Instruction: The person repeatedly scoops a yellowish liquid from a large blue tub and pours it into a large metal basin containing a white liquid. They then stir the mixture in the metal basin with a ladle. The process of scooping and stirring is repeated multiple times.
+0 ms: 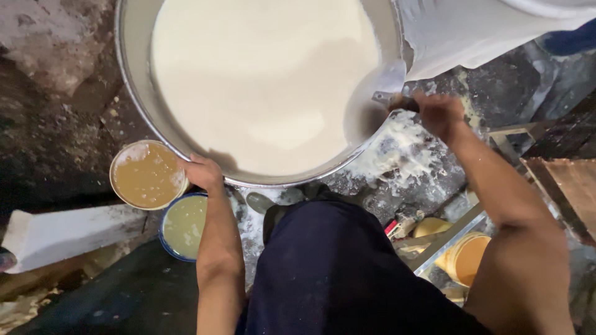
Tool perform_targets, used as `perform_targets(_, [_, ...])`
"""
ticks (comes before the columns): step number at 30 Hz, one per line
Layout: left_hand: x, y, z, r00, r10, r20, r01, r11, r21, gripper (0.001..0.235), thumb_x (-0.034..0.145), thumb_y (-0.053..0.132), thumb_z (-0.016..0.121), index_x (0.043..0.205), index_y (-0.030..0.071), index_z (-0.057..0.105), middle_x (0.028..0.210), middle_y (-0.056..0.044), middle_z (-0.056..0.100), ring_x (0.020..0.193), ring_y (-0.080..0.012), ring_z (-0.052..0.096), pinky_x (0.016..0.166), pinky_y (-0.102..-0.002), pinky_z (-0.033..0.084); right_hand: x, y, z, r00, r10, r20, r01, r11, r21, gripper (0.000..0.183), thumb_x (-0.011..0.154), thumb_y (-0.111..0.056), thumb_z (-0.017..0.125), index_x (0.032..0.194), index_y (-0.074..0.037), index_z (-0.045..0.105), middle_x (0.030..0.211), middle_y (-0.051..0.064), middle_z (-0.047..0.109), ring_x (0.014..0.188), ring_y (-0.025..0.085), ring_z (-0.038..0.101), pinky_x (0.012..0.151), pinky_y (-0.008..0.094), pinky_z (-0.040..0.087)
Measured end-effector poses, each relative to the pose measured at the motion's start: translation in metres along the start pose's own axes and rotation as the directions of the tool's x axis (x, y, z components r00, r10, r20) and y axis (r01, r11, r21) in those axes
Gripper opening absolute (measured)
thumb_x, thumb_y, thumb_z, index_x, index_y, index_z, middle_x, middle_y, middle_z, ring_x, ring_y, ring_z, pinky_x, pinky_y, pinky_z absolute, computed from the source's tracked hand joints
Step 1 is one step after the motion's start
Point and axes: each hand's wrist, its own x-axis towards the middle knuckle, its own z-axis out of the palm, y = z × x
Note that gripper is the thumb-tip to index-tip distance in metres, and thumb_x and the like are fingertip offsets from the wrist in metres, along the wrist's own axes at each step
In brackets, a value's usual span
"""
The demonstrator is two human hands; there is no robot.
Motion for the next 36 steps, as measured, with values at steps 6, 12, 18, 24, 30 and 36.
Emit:
perform_targets(6, [0.002,0.0,0.001,0.983,-0.153,0.097,0.153,0.988,0.006,0.045,0.105,0.016,0.052,0.14,-0.011,0.04,0.113,-0.041,0.063,0.1,-0.058,0.062,0.089,-0.06,0.048,-0.001,0.005,-0.045,1.0,0.02,0.006,-0.018,0.968,-0.251,0.03,0.114,-0.016,0.028,0.119,-0.011,0.057,0.094,0.016,0.075,0.086,0.03,0.075,0.074,0.046,0.059])
perform_targets(12, [0.003,-0.008,0.004,0.99,-0.113,0.081,0.112,0.994,0.007,0.05,0.104,0.016,0.052,0.143,-0.012,0.037,0.112,-0.041,0.063,0.098,-0.0587,0.062,0.088,-0.062,0.046,-0.006,0.012,-0.082,0.995,0.088,-0.056,-0.1,0.96,-0.261,0.025,0.109,-0.021,0.041,0.123,-0.015,0.06,0.106,0.013,0.074,0.093,0.029,0.075,0.076,0.045,0.059])
perform_targets(18, [0.002,-0.022,0.016,1.0,0.021,0.014,-0.021,1.0,0.019,0.057,0.104,0.017,0.053,0.147,-0.014,0.031,0.12,-0.046,0.057,0.1,-0.0621,0.06,0.091,-0.062,0.046,-0.017,0.041,-0.093,0.978,0.124,-0.167,-0.173,0.93,-0.324,0.024,0.104,-0.02,0.053,0.126,-0.019,0.062,0.108,0.011,0.074,0.095,0.028,0.075,0.074,0.044,0.059])
perform_targets(24, [0.003,-0.016,0.014,0.994,-0.061,0.091,0.064,0.998,-0.027,0.057,0.103,0.017,0.05,0.147,-0.012,0.028,0.118,-0.046,0.057,0.101,-0.0618,0.061,0.091,-0.062,0.049,-0.061,0.115,-0.067,0.92,0.173,-0.352,-0.304,0.882,-0.36,0.008,0.111,-0.017,0.056,0.111,-0.014,0.063,0.102,0.012,0.073,0.09,0.027,0.074,0.08,0.047,0.055])
perform_targets(30, [0.001,0.004,0.003,0.966,-0.17,0.194,0.193,0.975,-0.108,0.057,0.103,0.017,0.048,0.149,-0.009,0.026,0.105,-0.041,0.065,0.094,-0.0578,0.066,0.081,-0.06,0.054,-0.154,0.128,-0.013,0.795,0.253,-0.551,-0.505,0.779,-0.371,0.008,0.099,-0.02,0.061,0.106,-0.018,0.065,0.103,0.007,0.07,0.104,0.025,0.071,0.087,0.047,0.047])
perform_targets(36, [0.001,0.005,0.003,0.953,-0.16,0.258,0.192,0.976,-0.104,0.061,0.102,0.013,0.051,0.15,-0.009,0.021,0.105,-0.04,0.065,0.094,-0.0558,0.067,0.082,-0.057,0.057,-0.239,0.041,0.039,0.473,0.687,-0.551,-0.652,0.694,0.306,0.025,0.085,-0.015,0.076,0.105,-0.005,0.066,0.097,0.02,0.069,0.086,0.041,0.068,0.071,0.054,0.052])
